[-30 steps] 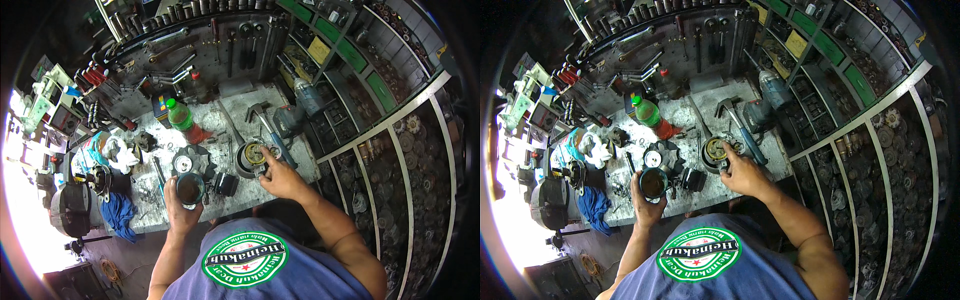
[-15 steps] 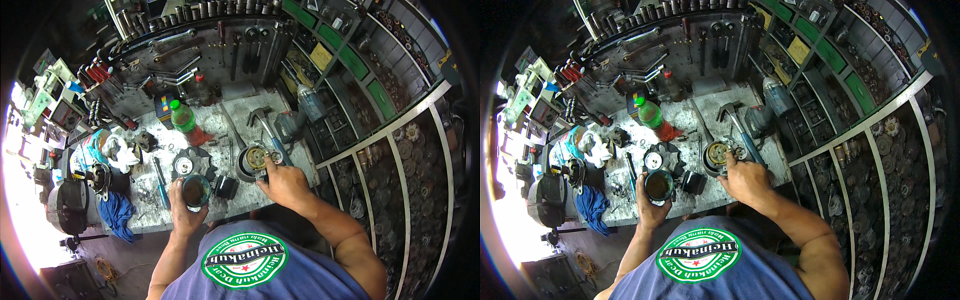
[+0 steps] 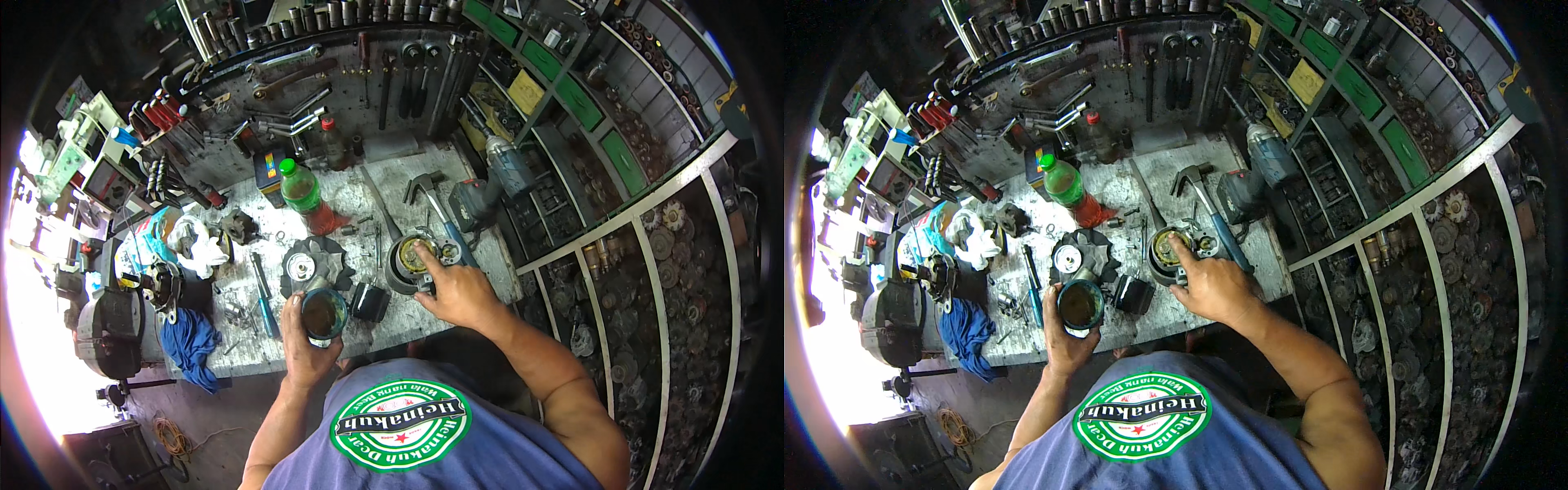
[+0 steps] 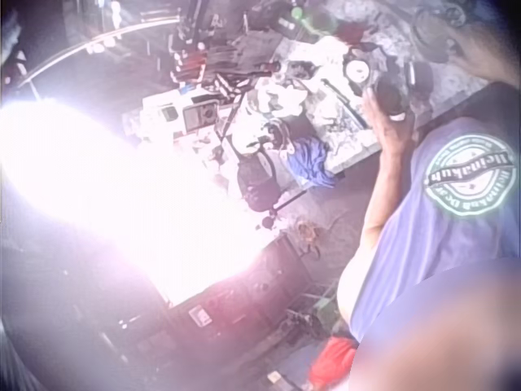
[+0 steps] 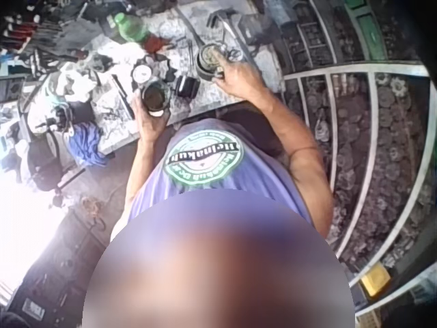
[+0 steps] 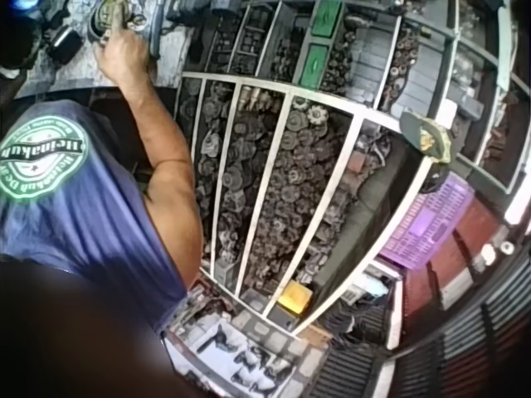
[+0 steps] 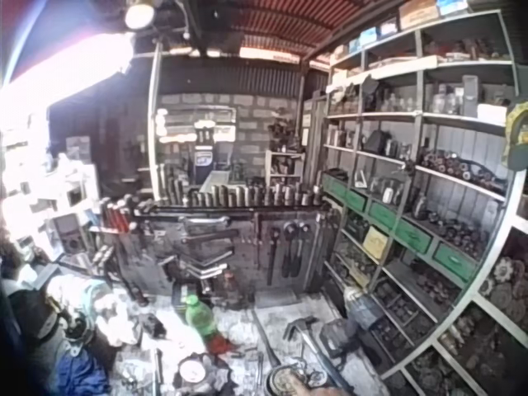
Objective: The person walks into a workshop and begins assembling small mechanical components on a workbench. They wipe parts with a blue cloth, apply liquid from a bottle, and fit a yellow ring into a cylindrical housing. The person handles multiple small metal parts and tools throughout the process.
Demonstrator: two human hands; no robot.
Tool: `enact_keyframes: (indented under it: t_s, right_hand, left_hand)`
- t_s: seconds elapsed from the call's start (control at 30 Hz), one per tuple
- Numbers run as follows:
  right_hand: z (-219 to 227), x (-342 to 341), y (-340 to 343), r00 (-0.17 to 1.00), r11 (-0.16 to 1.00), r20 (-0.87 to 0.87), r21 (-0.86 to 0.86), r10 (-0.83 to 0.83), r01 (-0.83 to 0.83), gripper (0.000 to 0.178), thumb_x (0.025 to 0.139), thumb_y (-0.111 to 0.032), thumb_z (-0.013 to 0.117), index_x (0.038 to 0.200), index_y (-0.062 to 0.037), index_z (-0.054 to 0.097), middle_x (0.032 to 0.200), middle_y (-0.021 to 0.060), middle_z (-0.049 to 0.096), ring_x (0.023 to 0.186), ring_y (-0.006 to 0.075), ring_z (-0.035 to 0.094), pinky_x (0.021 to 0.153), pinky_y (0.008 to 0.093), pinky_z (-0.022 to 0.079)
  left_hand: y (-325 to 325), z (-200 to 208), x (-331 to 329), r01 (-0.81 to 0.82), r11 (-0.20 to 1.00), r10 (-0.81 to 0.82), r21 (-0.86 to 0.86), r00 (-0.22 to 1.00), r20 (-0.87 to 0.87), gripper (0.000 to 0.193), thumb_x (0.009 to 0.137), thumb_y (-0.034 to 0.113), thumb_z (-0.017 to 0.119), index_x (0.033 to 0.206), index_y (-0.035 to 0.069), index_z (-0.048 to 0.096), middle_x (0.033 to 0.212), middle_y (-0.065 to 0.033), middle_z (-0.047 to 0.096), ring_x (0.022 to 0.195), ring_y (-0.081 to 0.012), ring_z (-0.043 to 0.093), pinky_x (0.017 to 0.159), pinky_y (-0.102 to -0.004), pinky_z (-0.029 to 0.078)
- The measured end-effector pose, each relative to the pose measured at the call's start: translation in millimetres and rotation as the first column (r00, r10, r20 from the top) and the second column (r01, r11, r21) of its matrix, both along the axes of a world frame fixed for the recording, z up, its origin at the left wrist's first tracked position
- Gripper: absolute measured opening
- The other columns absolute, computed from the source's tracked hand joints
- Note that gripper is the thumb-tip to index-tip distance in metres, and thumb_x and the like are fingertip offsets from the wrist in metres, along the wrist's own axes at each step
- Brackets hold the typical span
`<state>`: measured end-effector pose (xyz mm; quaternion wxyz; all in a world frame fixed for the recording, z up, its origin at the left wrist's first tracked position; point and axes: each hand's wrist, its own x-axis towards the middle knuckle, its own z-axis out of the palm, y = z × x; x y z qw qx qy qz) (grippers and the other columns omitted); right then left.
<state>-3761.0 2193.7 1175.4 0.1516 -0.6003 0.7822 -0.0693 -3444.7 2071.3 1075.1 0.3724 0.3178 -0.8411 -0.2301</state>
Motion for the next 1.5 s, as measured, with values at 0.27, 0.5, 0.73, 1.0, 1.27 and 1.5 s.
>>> enact_keyframes:
  t_s: [0.27, 0.5, 0.73, 1.0, 1.27, 1.5]
  right_hand:
    - [-17, -30, 12, 0.763, 0.993, 0.644, -0.117, 0.060, 0.021, 0.056, 0.101, -0.010, 0.078, 0.156, -0.0094, 0.065, 0.070, 0.0031, 0.067, 0.064, 0.0055, 0.057, 0.064, 0.0281, 0.051]
    - [-7, -22, 3, 0.985, 0.997, 0.160, -0.066, 0.061, -0.051, 0.080, 0.098, -0.018, 0.073, 0.171, -0.0119, 0.042, 0.074, 0.0168, 0.075, 0.067, 0.0363, 0.075, 0.067, 0.0521, 0.060]
    - [25, -15, 13, 0.857, 0.972, -0.459, 0.142, 0.234, -0.189, 0.073, 0.089, -0.015, 0.069, 0.161, -0.0038, 0.057, 0.072, 0.0110, 0.074, 0.060, 0.0276, 0.075, 0.054, 0.0440, 0.057]
    - [23, -14, -6, 0.919, 0.956, -0.262, 0.060, 0.294, -0.288, 0.081, 0.091, -0.018, 0.071, 0.167, -0.0080, 0.047, 0.069, 0.0143, 0.072, 0.062, 0.0337, 0.074, 0.060, 0.0496, 0.059]
    - [33, -35, 5, 0.942, 0.941, -0.028, -0.054, 0.334, -0.335, 0.063, 0.096, -0.025, 0.068, 0.156, -0.0097, 0.060, 0.079, 0.0202, 0.075, 0.072, 0.0419, 0.074, 0.069, 0.0577, 0.059]
    - [42, -25, 4, 0.975, 0.975, -0.017, 0.048, 0.220, -0.219, 0.062, 0.095, -0.027, 0.074, 0.153, -0.0095, 0.062, 0.084, 0.0214, 0.077, 0.079, 0.0445, 0.075, 0.075, 0.0587, 0.059]
  left_hand:
    - [8, -7, 7, -0.056, 0.995, 0.056, 0.078, 0.998, 0.008, 0.117, 0.067, 0.003, 0.092, 0.167, -0.002, 0.032, 0.157, -0.0280, 0.053, 0.149, -0.0500, 0.049, 0.127, -0.0559, 0.040]
    - [9, -8, 7, -0.064, 0.996, 0.063, 0.061, 0.998, 0.022, 0.115, 0.068, 0.002, 0.092, 0.167, -0.002, 0.033, 0.158, -0.0269, 0.053, 0.151, -0.0493, 0.049, 0.127, -0.0559, 0.040]
    - [9, -2, 2, -0.079, 0.990, 0.075, 0.116, 0.996, 0.040, 0.111, 0.068, 0.003, 0.091, 0.164, -0.001, 0.037, 0.158, -0.0262, 0.054, 0.151, -0.0480, 0.049, 0.128, -0.0546, 0.040]
    - [9, 0, 1, -0.054, 0.996, 0.049, 0.064, 0.996, 0.078, 0.118, 0.069, 0.001, 0.092, 0.168, 0.000, 0.029, 0.158, -0.0252, 0.050, 0.148, -0.0441, 0.052, 0.126, -0.0503, 0.043]
    - [9, -4, 4, -0.092, 0.986, 0.087, 0.136, 0.995, 0.041, 0.115, 0.068, 0.003, 0.093, 0.166, 0.000, 0.033, 0.157, -0.0251, 0.053, 0.150, -0.0457, 0.050, 0.127, -0.0530, 0.041]
    - [3, -2, 4, -0.047, 0.993, 0.046, 0.108, 0.999, 0.008, 0.119, 0.068, 0.004, 0.095, 0.168, 0.001, 0.030, 0.159, -0.0246, 0.051, 0.149, -0.0425, 0.053, 0.126, -0.0500, 0.043]
